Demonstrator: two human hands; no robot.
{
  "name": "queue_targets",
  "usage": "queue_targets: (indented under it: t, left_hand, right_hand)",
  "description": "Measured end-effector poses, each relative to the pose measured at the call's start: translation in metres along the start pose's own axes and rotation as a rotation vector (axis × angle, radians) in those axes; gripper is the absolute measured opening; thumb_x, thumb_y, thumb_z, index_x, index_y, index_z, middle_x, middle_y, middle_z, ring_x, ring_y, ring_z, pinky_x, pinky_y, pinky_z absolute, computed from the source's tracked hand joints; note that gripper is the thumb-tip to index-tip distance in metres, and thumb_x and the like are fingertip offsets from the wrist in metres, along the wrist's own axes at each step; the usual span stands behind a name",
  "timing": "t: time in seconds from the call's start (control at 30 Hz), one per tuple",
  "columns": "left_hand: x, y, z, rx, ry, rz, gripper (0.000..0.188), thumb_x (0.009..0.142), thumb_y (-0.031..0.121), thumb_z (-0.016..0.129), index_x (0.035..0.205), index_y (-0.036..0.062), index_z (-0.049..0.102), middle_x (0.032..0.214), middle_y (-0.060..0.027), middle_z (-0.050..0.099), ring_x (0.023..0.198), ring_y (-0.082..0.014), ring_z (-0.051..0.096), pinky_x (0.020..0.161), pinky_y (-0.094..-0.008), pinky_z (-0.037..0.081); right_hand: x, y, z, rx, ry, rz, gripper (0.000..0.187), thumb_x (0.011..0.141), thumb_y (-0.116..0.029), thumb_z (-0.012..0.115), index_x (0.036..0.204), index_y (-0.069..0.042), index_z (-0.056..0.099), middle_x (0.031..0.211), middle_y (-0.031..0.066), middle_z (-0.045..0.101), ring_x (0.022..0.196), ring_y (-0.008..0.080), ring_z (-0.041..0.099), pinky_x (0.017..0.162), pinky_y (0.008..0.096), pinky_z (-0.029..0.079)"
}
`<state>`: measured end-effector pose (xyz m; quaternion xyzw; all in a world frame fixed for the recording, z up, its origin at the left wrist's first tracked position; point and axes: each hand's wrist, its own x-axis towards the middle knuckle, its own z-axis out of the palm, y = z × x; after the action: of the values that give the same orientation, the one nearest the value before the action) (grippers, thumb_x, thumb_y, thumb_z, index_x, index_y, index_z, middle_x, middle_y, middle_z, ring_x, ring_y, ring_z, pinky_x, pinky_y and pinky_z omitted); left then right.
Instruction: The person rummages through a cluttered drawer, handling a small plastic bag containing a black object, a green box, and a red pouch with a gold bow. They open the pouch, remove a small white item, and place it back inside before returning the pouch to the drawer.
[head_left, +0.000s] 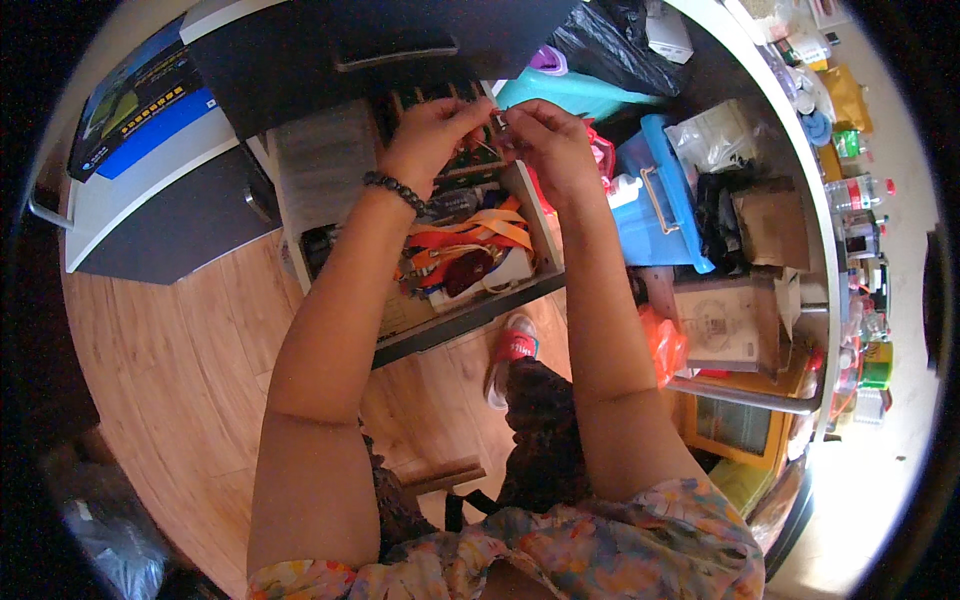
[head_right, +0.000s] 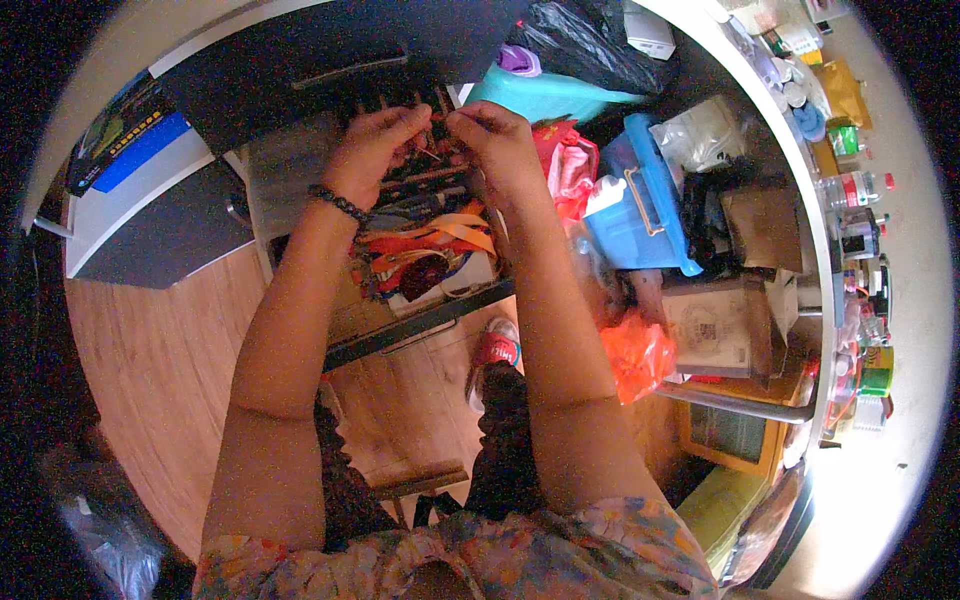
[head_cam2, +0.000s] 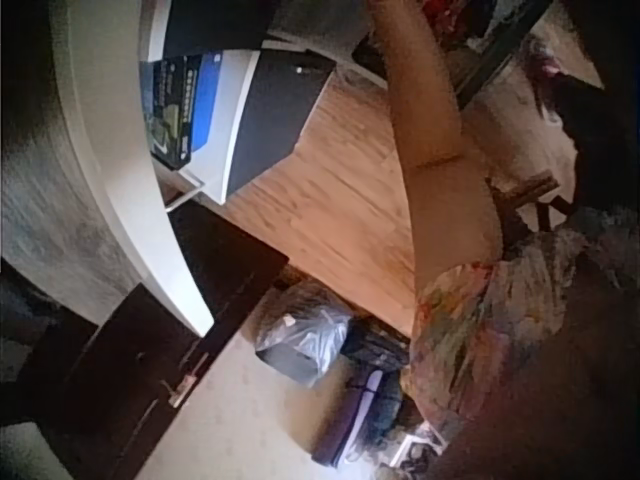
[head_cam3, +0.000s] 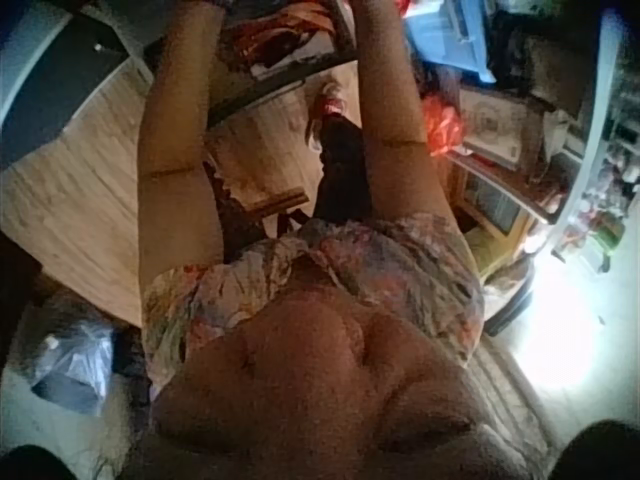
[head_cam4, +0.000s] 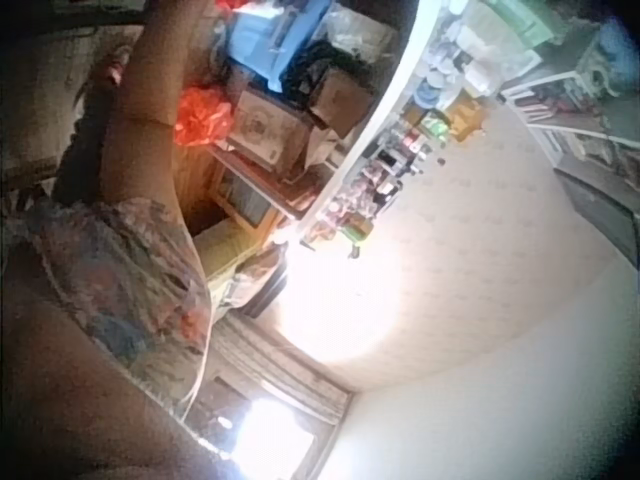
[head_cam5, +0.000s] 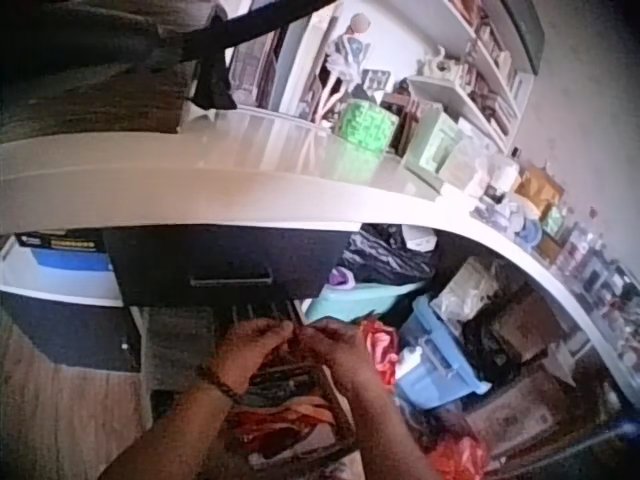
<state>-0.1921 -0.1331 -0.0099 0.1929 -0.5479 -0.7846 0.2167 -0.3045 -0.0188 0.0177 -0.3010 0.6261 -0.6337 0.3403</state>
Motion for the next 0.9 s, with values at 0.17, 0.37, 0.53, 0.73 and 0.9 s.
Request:
queue_targets:
  t: [0.17, 0.37, 0.53, 0.73, 0.9]
  left_hand:
    - [0.006, -0.014, -0.003, -0.122, -0.061, 0.022, 0.031, 0.082, 0.045, 0.06, 0.081, 0.0144, 0.061, 0.073, 0.0046, 0.057, 0.067, -0.0053, 0.049, 0.061, -0.0214, 0.035]
    - [-0.003, -0.005, 0.003, -0.137, 0.085, -0.037, 0.038, 0.082, 0.049, 0.057, 0.08, 0.0114, 0.063, 0.073, 0.0036, 0.059, 0.068, -0.0071, 0.048, 0.062, -0.0229, 0.036]
    - [-0.004, 0.0, 0.0, -0.146, 0.135, -0.011, 0.038, 0.081, 0.05, 0.058, 0.076, 0.0128, 0.061, 0.073, 0.0036, 0.059, 0.065, -0.0071, 0.044, 0.061, -0.0227, 0.034]
    - [-0.007, 0.006, 0.0, -0.225, 0.098, -0.006, 0.035, 0.081, 0.046, 0.061, 0.076, 0.0112, 0.059, 0.066, 0.0048, 0.05, 0.059, -0.0045, 0.04, 0.05, -0.0187, 0.029]
    - [-0.004, 0.004, -0.004, -0.413, -0.009, -0.079, 0.034, 0.081, 0.043, 0.063, 0.079, 0.0095, 0.058, 0.063, 0.0062, 0.044, 0.055, -0.0038, 0.035, 0.048, -0.0184, 0.026]
  right_hand:
    - [0.001, 0.004, -0.007, 0.067, -0.055, 0.07, 0.016, 0.086, -0.013, 0.057, 0.097, -0.003, 0.058, 0.084, 0.0053, 0.061, 0.071, 0.0135, 0.058, 0.062, 0.0256, 0.047]
    - [-0.012, -0.005, 0.0, 0.138, -0.076, 0.133, 0.019, 0.085, -0.013, 0.059, 0.1, -0.003, 0.059, 0.077, 0.0074, 0.06, 0.069, 0.0181, 0.061, 0.058, 0.0262, 0.048]
    - [-0.016, -0.003, -0.016, 0.136, -0.158, 0.249, 0.024, 0.085, -0.013, 0.057, 0.106, 0.001, 0.056, 0.089, 0.008, 0.061, 0.074, 0.021, 0.062, 0.06, 0.0266, 0.048]
    - [-0.015, -0.002, -0.021, 0.185, -0.071, 0.175, 0.017, 0.086, -0.014, 0.056, 0.096, 0.0, 0.058, 0.083, 0.0064, 0.061, 0.07, 0.0197, 0.063, 0.058, 0.0258, 0.047]
    - [-0.014, -0.003, -0.027, 0.266, -0.069, 0.16, 0.018, 0.086, -0.016, 0.055, 0.096, 0.0, 0.057, 0.078, 0.0054, 0.061, 0.067, 0.0194, 0.062, 0.057, 0.0255, 0.046]
